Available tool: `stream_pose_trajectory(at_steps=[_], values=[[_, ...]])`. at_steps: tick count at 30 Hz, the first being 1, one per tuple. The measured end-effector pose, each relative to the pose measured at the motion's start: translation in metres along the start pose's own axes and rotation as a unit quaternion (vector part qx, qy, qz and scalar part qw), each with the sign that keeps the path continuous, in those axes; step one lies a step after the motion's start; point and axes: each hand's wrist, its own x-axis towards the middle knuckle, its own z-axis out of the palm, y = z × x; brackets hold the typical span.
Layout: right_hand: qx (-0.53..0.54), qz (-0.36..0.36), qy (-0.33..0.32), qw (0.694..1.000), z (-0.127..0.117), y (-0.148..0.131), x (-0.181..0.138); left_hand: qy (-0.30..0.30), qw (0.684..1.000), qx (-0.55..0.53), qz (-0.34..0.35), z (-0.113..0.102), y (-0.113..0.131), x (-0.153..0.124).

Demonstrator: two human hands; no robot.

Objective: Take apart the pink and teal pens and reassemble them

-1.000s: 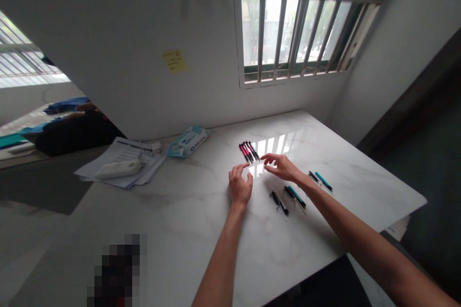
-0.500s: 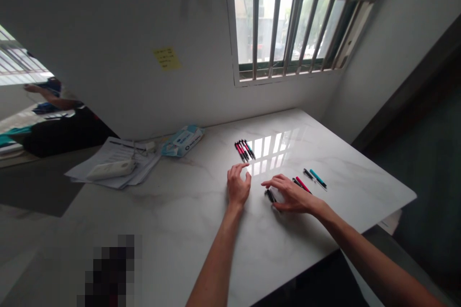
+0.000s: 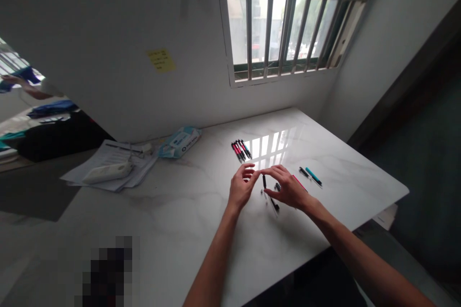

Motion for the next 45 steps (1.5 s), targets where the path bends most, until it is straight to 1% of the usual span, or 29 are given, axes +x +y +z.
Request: stream_pose_trajectory(at_steps=[2, 4, 6, 9, 12, 16, 18, 21, 23, 25, 26, 28, 32, 38, 42, 45], values=[[0.012, -0.012, 0.013, 1.0, 0.002, -0.006, 0.002, -0.045, 0.999, -0.019, -0.022, 0.001, 0.001, -0.011], [0.024, -0.015, 0.01, 1.0, 0.004, -0.011, 0.002, -0.058, 0.997, -0.037, -0.038, 0.001, -0.003, -0.021], [0.038, -0.013, 0.002, 0.999, 0.007, -0.013, 0.001, -0.042, 0.996, -0.059, -0.043, 0.0, -0.011, -0.026], [0.046, 0.013, 0.001, 0.999, 0.012, -0.008, -0.002, 0.004, 0.997, -0.065, -0.035, -0.003, -0.021, -0.026], [0.026, 0.048, -0.019, 0.998, 0.019, 0.001, -0.005, 0.038, 0.999, -0.021, -0.021, -0.006, -0.025, -0.025], [0.046, 0.074, -0.059, 0.994, 0.026, 0.007, -0.006, 0.05, 0.997, 0.063, 0.01, -0.008, -0.023, -0.027], [0.072, 0.088, -0.041, 0.993, 0.027, 0.007, -0.005, 0.045, 0.995, 0.084, 0.022, -0.008, -0.022, -0.029], [0.144, 0.136, 0.025, 0.98, 0.025, 0.006, -0.003, 0.037, 0.994, 0.098, 0.029, -0.007, -0.02, -0.03], [0.232, 0.179, 0.055, 0.954, 0.023, 0.005, -0.001, 0.034, 0.993, 0.105, 0.034, -0.006, -0.019, -0.031], [0.312, 0.205, 0.057, 0.926, 0.023, 0.005, 0.0, 0.03, 0.993, 0.109, 0.041, -0.005, -0.018, -0.031], [0.335, 0.21, 0.053, 0.917, 0.024, 0.005, 0.0, 0.027, 0.993, 0.11, 0.045, -0.005, -0.018, -0.031], [0.349, 0.21, 0.043, 0.912, 0.026, 0.005, 0.0, 0.022, 0.992, 0.111, 0.054, -0.005, -0.018, -0.031], [0.359, 0.21, 0.046, 0.908, 0.03, 0.008, -0.001, 0.013, 0.992, 0.111, 0.064, -0.006, -0.018, -0.031], [0.373, 0.214, 0.041, 0.902, 0.03, 0.01, -0.001, 0.012, 0.992, 0.107, 0.062, -0.006, -0.018, -0.032], [0.386, 0.218, 0.053, 0.895, 0.031, 0.009, -0.001, 0.011, 0.993, 0.104, 0.058, -0.006, -0.017, -0.031], [0.383, 0.22, 0.06, 0.895, 0.031, 0.009, 0.0, 0.012, 0.993, 0.107, 0.056, -0.006, -0.017, -0.031]])
